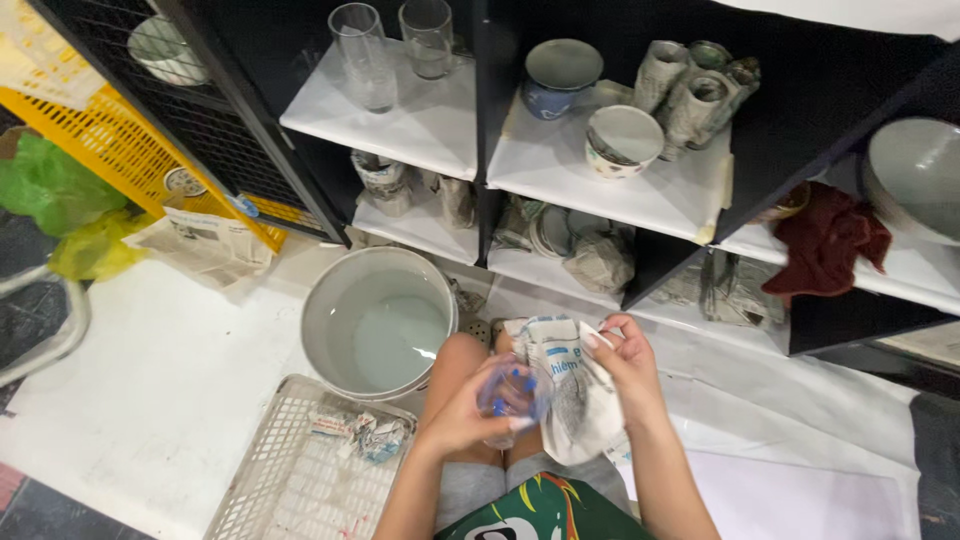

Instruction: The person sits on the floor and washes various ceramic and glass items in a bucket of water. They wipe the items with a cloth and then wrap them in newspaper before placing them on a nearby shelf.

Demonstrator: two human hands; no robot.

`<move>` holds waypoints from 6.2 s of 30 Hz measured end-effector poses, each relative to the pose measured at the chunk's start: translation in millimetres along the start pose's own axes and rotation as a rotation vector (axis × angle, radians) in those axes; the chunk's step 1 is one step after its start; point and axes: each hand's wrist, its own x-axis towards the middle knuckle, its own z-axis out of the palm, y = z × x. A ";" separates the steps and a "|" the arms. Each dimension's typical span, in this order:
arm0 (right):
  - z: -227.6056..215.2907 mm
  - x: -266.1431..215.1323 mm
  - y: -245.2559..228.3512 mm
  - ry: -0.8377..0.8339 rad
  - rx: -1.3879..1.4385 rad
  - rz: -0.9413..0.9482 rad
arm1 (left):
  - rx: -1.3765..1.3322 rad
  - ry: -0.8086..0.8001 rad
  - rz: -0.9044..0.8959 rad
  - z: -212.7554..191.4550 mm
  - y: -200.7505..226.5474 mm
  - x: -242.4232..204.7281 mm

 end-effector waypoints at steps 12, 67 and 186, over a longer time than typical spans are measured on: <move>-10.1 12.0 -28.9 0.228 -1.330 -0.320 | -0.422 0.224 0.017 -59.7 -25.0 -31.4; -9.1 3.8 31.8 0.109 0.663 0.286 | 0.314 0.000 0.330 -13.7 46.4 -91.1; 25.9 -40.0 153.5 -0.020 -0.553 -0.340 | 0.527 0.341 -0.329 -108.0 -109.8 -191.0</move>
